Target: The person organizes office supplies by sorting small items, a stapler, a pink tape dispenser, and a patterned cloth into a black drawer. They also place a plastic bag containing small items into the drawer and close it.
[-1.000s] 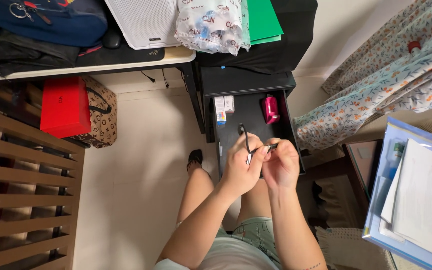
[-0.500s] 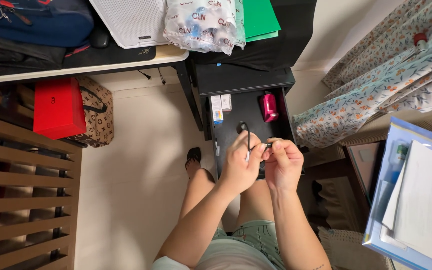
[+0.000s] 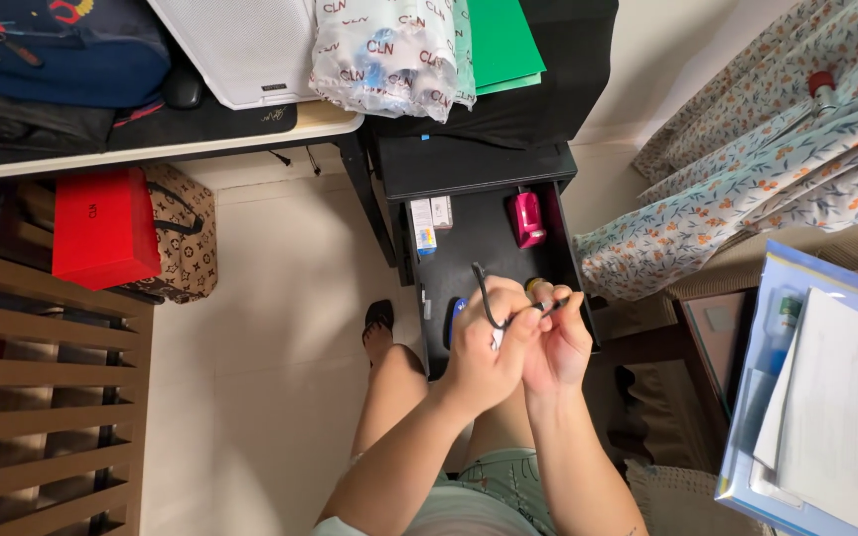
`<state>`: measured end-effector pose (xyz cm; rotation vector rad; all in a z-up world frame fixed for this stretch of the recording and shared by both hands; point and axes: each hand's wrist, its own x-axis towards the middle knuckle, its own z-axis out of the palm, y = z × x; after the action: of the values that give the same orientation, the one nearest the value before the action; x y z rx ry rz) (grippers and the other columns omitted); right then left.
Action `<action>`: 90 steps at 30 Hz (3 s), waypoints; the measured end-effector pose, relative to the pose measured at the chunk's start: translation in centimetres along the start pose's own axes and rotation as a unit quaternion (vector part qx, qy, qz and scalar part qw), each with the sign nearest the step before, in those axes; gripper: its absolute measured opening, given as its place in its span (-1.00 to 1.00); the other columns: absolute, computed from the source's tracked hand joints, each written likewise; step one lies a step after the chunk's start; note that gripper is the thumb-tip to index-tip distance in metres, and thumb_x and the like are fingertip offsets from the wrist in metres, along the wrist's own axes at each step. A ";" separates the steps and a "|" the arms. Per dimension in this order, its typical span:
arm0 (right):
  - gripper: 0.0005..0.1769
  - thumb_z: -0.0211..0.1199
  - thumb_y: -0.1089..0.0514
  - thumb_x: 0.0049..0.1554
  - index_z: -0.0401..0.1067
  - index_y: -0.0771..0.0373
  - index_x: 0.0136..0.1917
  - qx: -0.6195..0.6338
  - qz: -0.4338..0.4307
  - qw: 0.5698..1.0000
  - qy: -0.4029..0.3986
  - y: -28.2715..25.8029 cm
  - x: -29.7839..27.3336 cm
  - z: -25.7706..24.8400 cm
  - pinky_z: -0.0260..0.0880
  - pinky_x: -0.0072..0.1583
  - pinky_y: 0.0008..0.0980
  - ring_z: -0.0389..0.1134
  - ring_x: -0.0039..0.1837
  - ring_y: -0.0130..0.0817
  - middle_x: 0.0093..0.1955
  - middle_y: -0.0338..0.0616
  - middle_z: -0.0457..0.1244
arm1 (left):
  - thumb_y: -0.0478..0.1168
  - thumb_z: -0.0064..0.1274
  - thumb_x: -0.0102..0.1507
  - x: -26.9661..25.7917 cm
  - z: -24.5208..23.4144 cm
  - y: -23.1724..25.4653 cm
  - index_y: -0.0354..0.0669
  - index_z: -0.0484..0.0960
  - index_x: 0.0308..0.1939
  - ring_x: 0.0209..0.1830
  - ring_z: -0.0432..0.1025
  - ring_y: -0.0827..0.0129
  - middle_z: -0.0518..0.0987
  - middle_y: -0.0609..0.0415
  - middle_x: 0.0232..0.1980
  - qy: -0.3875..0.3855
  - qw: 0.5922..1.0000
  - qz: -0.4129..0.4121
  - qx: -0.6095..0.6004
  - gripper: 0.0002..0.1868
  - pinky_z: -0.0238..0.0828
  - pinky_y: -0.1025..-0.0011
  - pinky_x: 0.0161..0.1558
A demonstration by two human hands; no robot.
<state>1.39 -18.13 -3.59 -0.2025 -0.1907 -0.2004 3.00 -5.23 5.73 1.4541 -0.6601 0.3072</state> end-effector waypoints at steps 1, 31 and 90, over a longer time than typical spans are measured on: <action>-0.73 0.17 -0.01 0.39 0.53 0.22 0.06 0.017 0.009 1.000 -0.002 0.0 0.1 0.0 0.35 0.13 -0.47 0.22 -0.08 -0.54 -0.04 -0.26 0.22 | -0.36 0.07 0.35 0.1 0.1 0.2 -0.27 0.52 -0.20 -0.15 0.52 0.13 0.55 -0.07 -0.14 0.003 1.000 0.019 0.006 -0.94 0.48 0.29 -0.11; -0.85 0.25 0.23 0.31 0.47 0.38 -0.06 -0.257 -0.076 0.963 0.039 -0.6 1.6 1.9 0.38 0.06 -0.39 0.33 -0.05 -0.29 -0.04 0.03 0.34 | -0.33 0.09 0.37 0.7 -1.8 -0.8 -0.28 0.56 -0.17 -0.13 0.52 0.09 0.54 -0.08 -0.08 -0.034 0.998 -0.023 0.051 -0.94 0.50 0.27 -0.07; -0.80 0.39 0.18 0.15 0.59 0.35 0.00 -0.629 -0.002 0.747 0.215 -4.0 8.4 -10.6 0.28 -0.21 -0.53 0.33 -0.27 -0.53 -0.21 -0.21 0.38 | -0.07 0.05 0.36 2.4 -3.7 -18.9 -0.29 0.59 -0.22 -0.14 0.52 -0.04 0.61 -0.17 -0.16 -0.099 0.937 -0.236 0.240 -0.70 0.45 0.16 -0.09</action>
<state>10.40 -25.80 -11.32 -1.5031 0.4549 -0.3528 16.50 -4.35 -8.15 2.0785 -0.3829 -0.0657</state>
